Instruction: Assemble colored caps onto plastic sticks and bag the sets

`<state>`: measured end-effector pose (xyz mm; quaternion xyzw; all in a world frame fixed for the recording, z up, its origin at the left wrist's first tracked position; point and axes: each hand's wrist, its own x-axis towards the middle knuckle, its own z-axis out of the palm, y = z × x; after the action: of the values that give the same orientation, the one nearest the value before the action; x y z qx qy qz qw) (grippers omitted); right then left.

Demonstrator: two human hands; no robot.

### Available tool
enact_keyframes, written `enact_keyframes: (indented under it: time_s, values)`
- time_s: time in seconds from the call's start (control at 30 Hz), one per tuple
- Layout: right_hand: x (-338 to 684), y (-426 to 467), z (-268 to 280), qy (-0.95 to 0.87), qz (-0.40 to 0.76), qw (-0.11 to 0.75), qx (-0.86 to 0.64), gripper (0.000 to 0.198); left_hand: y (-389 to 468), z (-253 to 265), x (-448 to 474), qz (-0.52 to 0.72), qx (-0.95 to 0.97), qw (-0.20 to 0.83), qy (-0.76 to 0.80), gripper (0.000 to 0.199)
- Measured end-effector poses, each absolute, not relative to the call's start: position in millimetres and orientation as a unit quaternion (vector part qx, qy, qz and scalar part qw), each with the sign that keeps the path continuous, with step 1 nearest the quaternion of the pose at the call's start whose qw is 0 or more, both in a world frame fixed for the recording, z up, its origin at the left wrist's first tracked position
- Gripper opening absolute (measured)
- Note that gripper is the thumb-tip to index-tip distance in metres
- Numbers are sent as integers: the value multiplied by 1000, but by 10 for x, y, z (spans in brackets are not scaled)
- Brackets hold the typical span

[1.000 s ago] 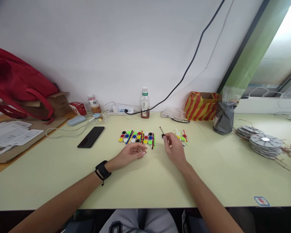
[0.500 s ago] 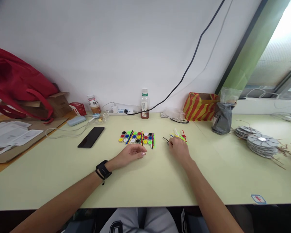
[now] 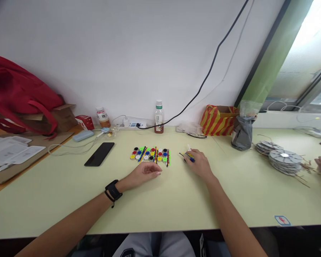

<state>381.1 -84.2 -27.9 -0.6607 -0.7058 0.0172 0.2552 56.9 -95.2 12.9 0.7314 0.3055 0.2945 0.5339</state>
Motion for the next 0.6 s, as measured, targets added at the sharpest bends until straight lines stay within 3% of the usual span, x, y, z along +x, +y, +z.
enact_keyframes:
  time_s: [0.1, 0.3, 0.47, 0.6]
  values:
    - [3750, -893, -227, -715, 27, 237, -657, 32, -961, 132, 563, 291, 742, 522, 305, 29]
    - [3786, -991, -116, -708, 8, 234, -666, 44, -969, 294, 503, 293, 789, 444, 306, 27]
    - [3977, -668, 107, -735, -6, 218, -642, 31, -799, 753, 423, 245, 865, 353, 259, 25]
    - [4148, -136, 288, -777, -1, 236, -584, 50, -509, 1216, 397, 131, 912, 316, 227, 25]
